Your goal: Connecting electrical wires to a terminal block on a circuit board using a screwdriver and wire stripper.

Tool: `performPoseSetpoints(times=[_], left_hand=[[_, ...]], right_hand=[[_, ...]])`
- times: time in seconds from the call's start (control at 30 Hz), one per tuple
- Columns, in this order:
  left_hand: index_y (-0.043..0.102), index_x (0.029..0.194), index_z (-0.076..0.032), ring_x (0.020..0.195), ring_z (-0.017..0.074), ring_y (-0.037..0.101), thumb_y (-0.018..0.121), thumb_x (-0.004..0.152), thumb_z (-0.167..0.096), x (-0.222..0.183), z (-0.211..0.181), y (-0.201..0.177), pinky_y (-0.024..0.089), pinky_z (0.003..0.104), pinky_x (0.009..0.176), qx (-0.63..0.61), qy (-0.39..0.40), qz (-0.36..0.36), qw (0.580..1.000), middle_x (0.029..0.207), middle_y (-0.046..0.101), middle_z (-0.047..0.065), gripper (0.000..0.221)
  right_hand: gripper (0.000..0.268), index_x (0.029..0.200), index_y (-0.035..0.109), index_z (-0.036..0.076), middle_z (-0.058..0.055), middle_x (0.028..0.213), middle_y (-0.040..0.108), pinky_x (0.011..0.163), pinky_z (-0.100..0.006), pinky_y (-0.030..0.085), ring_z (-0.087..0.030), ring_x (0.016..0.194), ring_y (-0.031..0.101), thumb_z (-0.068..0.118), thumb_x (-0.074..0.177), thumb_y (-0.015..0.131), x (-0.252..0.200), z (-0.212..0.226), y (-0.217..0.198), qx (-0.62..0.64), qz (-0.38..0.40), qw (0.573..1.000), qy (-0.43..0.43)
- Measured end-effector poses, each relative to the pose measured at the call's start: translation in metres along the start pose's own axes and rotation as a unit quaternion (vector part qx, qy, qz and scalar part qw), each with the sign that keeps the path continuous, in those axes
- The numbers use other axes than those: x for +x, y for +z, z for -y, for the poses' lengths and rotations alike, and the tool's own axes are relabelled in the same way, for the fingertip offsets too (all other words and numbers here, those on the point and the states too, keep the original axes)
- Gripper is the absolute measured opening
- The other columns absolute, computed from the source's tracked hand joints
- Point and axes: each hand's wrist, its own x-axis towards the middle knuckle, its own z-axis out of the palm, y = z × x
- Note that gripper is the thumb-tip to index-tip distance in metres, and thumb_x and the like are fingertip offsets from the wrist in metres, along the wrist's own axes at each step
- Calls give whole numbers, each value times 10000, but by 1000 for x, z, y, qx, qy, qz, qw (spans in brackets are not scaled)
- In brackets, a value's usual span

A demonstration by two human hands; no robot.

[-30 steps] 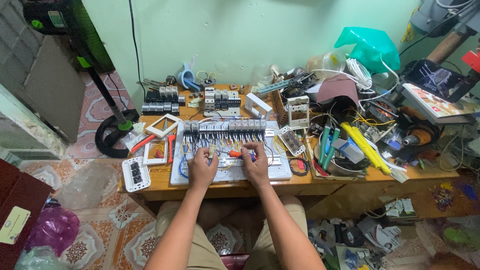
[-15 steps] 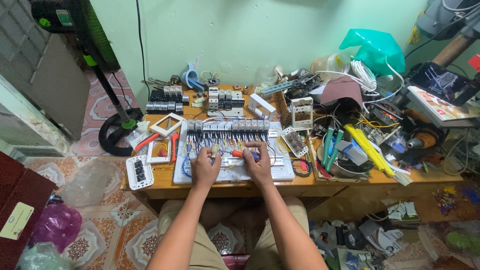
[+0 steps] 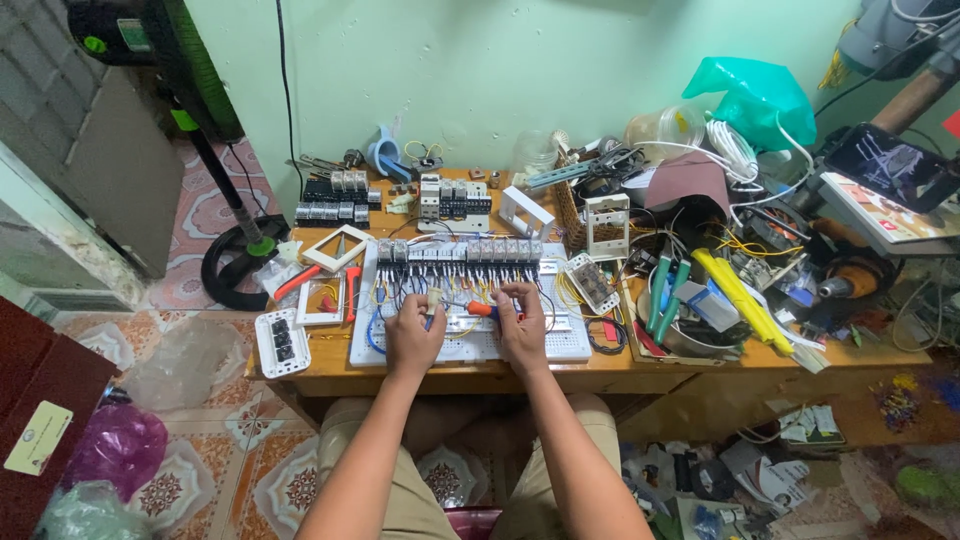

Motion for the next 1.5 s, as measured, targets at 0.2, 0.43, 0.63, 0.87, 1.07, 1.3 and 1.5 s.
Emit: performPoseSetpoints(times=[0.2, 0.43, 0.63, 0.87, 1.07, 1.3, 1.5], left_hand=[[678, 946, -73, 691, 386, 742, 707, 906, -211, -1, -1, -1, 569, 456, 567, 5, -3, 12, 1000, 731, 741, 192, 146], [686, 964, -77, 690, 378, 748, 701, 918, -205, 0, -3, -2, 582, 442, 573, -4, -16, 21, 1000, 763, 753, 197, 136], [669, 976, -73, 712, 412, 741, 697, 909, -216, 0, -5, -3, 569, 471, 573, -9, -13, 24, 1000, 782, 748, 218, 161], [672, 973, -72, 684, 409, 732, 692, 913, -200, 0, -7, -3, 566, 459, 561, -17, -9, 19, 1000, 765, 738, 221, 143], [675, 950, -75, 654, 393, 722, 694, 907, -214, 0, -2, 0, 552, 446, 544, -26, -4, 9, 1000, 720, 722, 207, 147], [687, 989, -44, 663, 407, 722, 697, 896, -215, 2, -5, -3, 552, 465, 557, -25, -20, 8, 999, 767, 733, 230, 195], [696, 959, -51, 575, 331, 693, 675, 909, -184, 4, -9, -6, 531, 411, 521, -48, -41, -15, 998, 659, 706, 184, 143]], right_hand=[[256, 1140, 605, 125, -49, 994, 670, 803, -327, 533, -140, 880, 655, 288, 977, 716, -3, -4, -3, 13, 2, 1000, -10], [444, 1247, 501, 103, -113, 1158, 596, 773, -363, 532, -197, 885, 634, 204, 902, 761, -3, -22, -3, 40, 7, 999, -26], [163, 1118, 599, 100, -93, 934, 676, 762, -327, 541, -180, 852, 667, 245, 1048, 619, -2, -6, -1, 9, -8, 1000, -16], [249, 1140, 609, 87, -117, 1009, 679, 830, -346, 534, -187, 923, 656, 266, 992, 700, -4, -7, -1, 8, -16, 999, -27], [357, 1173, 614, 95, -110, 1049, 682, 857, -374, 536, -185, 919, 656, 232, 894, 791, -4, -4, -3, 25, -7, 999, -27], [273, 1138, 613, 76, -144, 989, 664, 857, -417, 543, -239, 917, 654, 159, 916, 749, -5, 1, 0, 36, 3, 999, -21], [106, 965, 688, 74, -99, 974, 660, 867, -321, 531, -194, 938, 649, 106, 894, 760, 1, 4, -14, -16, -35, 998, -56]])
